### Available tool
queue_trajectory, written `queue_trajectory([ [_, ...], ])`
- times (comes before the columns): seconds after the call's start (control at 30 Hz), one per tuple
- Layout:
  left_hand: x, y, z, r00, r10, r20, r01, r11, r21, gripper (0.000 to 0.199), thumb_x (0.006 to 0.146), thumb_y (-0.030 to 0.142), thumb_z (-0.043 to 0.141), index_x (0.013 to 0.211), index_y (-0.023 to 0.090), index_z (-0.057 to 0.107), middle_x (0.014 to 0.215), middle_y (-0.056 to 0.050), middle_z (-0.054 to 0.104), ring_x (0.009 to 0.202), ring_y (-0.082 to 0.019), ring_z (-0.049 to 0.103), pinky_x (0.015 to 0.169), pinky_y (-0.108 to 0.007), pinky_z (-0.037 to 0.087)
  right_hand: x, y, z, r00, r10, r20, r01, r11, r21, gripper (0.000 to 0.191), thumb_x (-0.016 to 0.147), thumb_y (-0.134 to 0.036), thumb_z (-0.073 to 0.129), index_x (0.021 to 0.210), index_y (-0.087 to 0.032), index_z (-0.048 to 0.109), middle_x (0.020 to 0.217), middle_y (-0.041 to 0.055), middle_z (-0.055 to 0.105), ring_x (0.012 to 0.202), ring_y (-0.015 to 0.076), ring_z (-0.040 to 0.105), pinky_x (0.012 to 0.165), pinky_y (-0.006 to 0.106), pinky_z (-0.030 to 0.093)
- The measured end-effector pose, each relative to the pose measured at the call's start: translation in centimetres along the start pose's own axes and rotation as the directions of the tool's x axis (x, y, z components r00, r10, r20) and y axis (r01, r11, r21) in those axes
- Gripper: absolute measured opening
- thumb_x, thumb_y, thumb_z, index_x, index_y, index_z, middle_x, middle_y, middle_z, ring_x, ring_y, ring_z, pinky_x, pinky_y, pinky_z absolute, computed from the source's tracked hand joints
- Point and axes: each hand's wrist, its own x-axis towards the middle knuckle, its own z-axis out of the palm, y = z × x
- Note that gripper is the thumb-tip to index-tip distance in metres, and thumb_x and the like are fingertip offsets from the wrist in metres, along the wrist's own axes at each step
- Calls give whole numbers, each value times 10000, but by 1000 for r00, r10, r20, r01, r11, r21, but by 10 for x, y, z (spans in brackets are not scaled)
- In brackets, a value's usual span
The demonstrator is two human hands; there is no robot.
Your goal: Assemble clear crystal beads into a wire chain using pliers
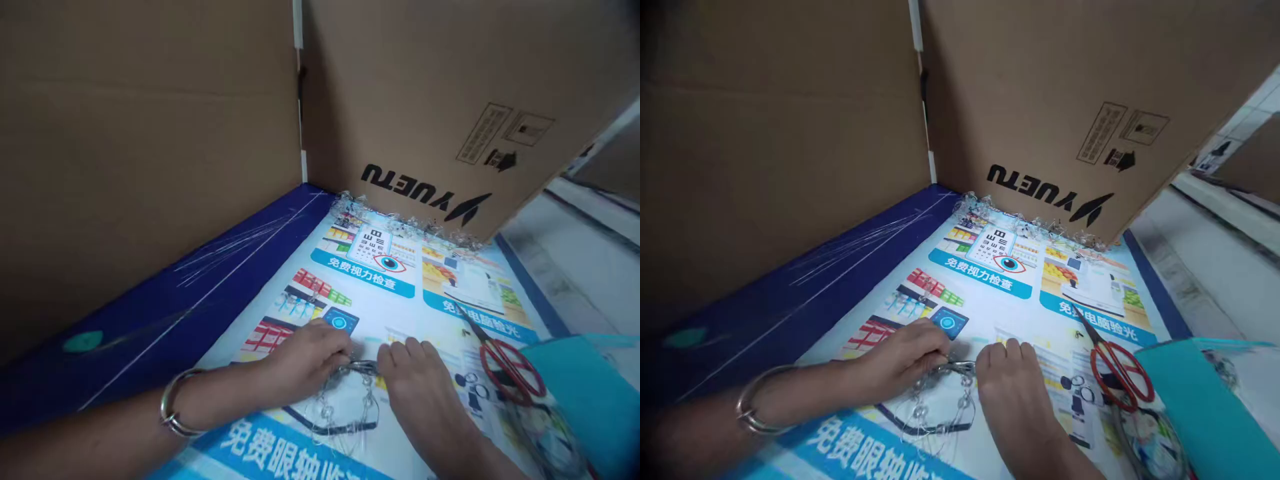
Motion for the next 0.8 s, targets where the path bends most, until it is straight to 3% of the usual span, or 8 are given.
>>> queue_trajectory([
  [0.33,1,4,-7,998,45,-49,-49,996,-81,149,840,111,390,784,153,522,844,-44,490,809,-138,460,686,-245,378,3,3,2,1000,3,-30,-2,999,33,191,702,-95,559,873,-180,577,771,45,543,726,204,438,642,344,275],
  [0.47,-2,2,-4,997,82,-8,-82,996,-28,140,851,133,382,809,162,513,795,-24,534,752,-133,477,677,-254,378,2,2,2,1000,9,-16,-9,1000,23,189,703,-106,566,877,-178,575,755,42,536,719,207,437,644,348,274],
  [0.8,-4,0,1,999,-36,22,33,991,129,130,858,163,358,866,177,486,743,-7,571,680,-136,493,606,-245,354,4,0,3,999,9,-37,-8,999,32,191,687,-77,558,855,-167,571,754,52,531,726,203,433,653,345,267],
])
